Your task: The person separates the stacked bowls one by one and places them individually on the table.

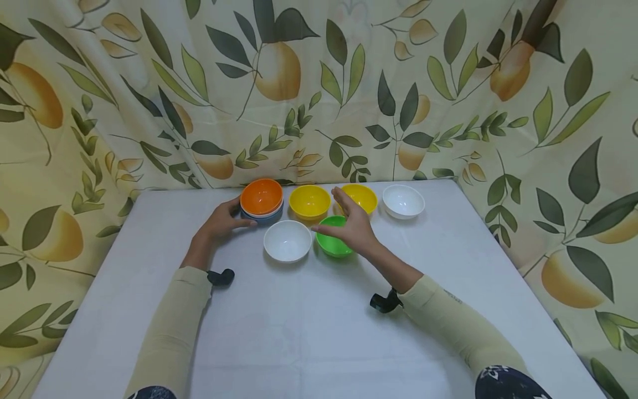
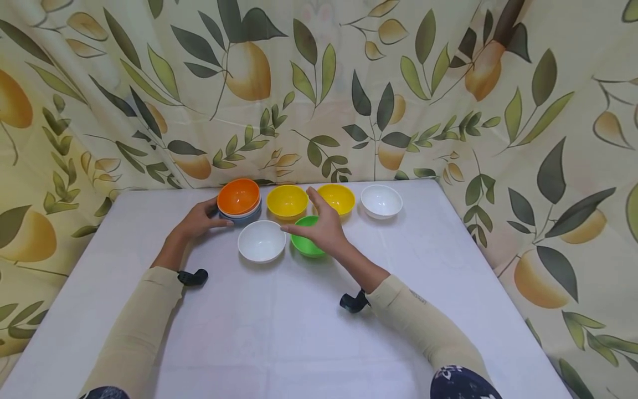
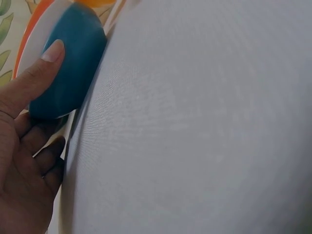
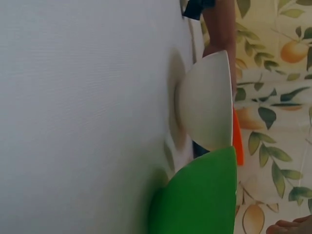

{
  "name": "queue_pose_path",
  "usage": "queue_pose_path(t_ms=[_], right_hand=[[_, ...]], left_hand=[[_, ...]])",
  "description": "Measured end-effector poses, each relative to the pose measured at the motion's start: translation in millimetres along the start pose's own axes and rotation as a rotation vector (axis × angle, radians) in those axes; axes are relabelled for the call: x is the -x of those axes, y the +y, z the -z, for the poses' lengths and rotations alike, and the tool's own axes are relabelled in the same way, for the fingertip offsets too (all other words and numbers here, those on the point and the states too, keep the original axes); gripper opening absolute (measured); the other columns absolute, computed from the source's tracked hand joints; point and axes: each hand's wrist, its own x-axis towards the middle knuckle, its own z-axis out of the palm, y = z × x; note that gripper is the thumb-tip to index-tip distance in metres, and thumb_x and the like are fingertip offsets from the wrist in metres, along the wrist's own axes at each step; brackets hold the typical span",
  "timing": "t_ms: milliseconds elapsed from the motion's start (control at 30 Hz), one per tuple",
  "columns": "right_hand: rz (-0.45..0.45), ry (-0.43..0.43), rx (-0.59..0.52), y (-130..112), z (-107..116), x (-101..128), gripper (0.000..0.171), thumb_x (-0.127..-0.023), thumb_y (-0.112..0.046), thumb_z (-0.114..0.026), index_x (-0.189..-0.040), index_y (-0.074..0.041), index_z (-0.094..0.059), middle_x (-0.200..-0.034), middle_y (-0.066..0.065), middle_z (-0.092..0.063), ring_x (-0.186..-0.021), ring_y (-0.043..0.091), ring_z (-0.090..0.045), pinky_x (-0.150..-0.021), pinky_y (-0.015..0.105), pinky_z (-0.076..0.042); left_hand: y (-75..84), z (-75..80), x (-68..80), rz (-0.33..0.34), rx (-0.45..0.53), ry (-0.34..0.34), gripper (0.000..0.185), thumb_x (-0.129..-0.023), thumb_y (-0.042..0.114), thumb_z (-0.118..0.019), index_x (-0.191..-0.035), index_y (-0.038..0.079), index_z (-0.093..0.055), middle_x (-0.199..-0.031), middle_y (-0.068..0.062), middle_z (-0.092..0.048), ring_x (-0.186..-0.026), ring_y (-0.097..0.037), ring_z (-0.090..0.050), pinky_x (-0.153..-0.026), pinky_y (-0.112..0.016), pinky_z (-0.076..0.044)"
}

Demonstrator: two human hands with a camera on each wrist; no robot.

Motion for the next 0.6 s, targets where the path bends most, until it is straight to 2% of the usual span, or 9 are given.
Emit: queue_pose_path(t_ms=[333, 600], right_hand=[[0.036, -0.063, 0.041, -18.3, -17.1, -24.0, 0.108, -0.082, -0.038, -0.092, -0.166, -0.011, -0.030, -0.170, 0.008, -0.032, -0.155, 0.026, -0.031, -0.124, 0.054, -0.031], [0.019, -0.101, 0.053, -30.9, -25.0, -39.0, 0.108, -0.083, -0.040, -0.091, -0.166, -0.010, -0.029, -0.169, 0.008, -0.034, -0.154, 0.026, -0.033, -0.123, 0.052, -0.033]], left_hand=[[-0.2, 0.6, -0.7, 0.007, -0.006, -0.010, 0.111, -0.083, 0.043, -0.091, -0.168, 0.016, -0.026, -0.171, -0.013, -0.027, -0.158, -0.035, -0.021, -0.127, -0.059, -0.016], [1.2, -0.3, 1.0, -0.007, -0.007, -0.002, 0.109, -0.083, 0.041, -0.091, -0.168, 0.016, -0.027, -0.171, -0.013, -0.029, -0.158, -0.035, -0.022, -0.127, -0.059, -0.017]])
